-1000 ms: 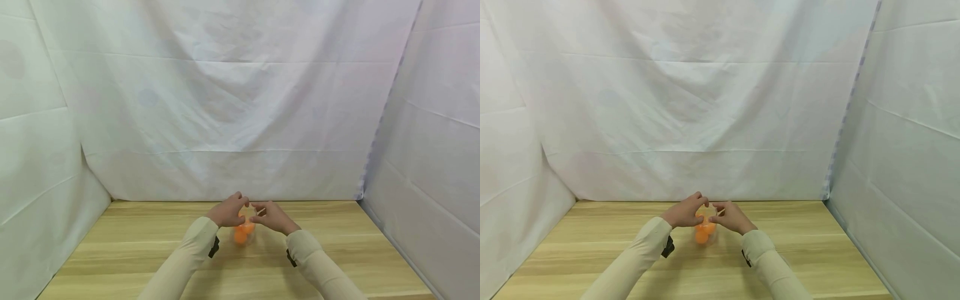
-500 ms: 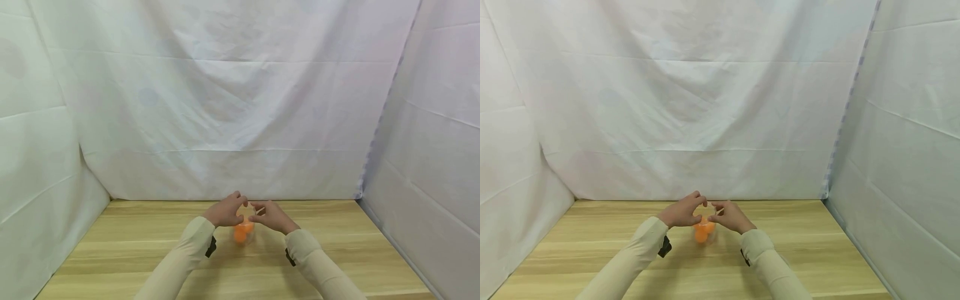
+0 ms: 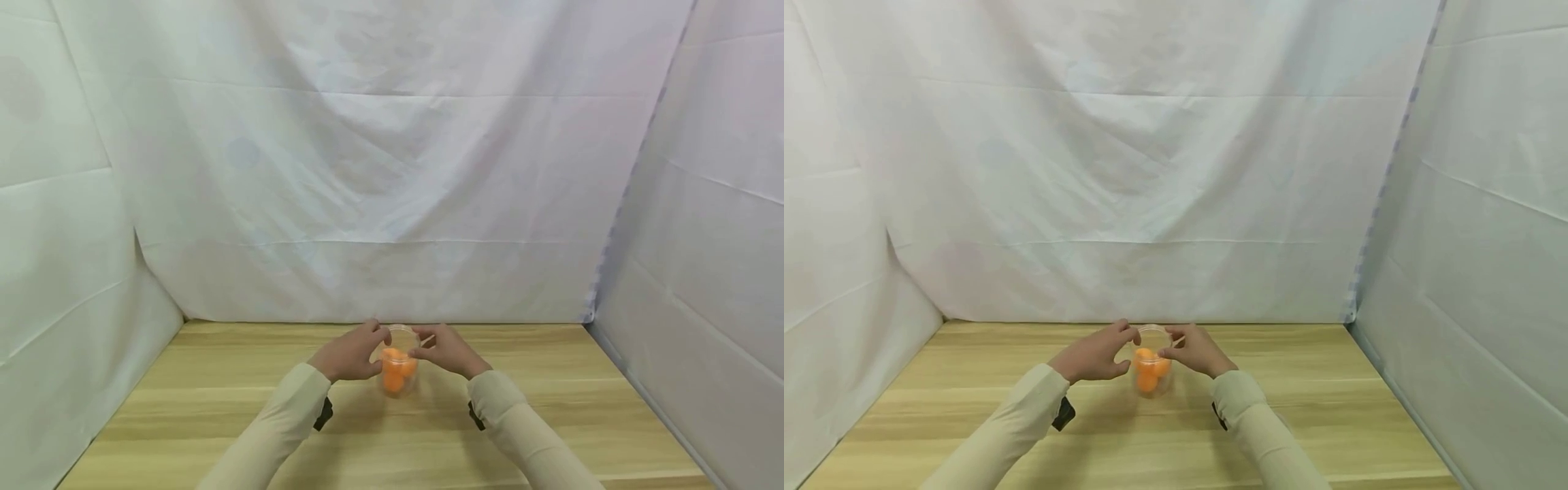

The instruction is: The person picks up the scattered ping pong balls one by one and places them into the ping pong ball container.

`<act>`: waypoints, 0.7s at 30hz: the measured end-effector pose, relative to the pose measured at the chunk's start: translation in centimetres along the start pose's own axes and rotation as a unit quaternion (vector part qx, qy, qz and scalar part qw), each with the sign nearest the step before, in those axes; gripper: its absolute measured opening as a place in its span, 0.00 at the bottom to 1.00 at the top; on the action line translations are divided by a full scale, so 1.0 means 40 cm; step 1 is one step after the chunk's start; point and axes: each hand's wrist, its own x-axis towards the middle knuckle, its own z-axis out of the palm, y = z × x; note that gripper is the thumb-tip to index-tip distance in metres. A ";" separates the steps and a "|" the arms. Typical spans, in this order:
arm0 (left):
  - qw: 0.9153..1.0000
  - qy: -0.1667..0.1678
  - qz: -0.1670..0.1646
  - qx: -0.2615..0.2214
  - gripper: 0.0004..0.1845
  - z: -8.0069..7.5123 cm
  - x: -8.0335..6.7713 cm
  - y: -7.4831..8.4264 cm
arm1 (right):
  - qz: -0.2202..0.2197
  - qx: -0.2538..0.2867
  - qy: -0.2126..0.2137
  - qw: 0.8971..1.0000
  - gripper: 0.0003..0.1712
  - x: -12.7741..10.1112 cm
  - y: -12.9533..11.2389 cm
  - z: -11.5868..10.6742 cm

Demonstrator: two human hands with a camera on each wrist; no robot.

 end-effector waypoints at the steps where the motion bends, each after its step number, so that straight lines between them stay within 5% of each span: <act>1: 1.000 0.001 0.003 0.002 0.15 0.002 -0.007 0.001 | 0.000 -0.002 0.001 1.000 0.32 0.000 0.001 0.000; 11: 0.998 0.005 0.052 0.024 0.15 0.010 -0.057 0.027 | 0.017 -0.001 0.008 1.000 0.30 0.001 0.005 0.000; 21: 0.997 -0.007 0.067 0.034 0.15 0.026 -0.095 0.063 | 0.018 0.002 0.005 1.000 0.32 -0.007 0.005 -0.004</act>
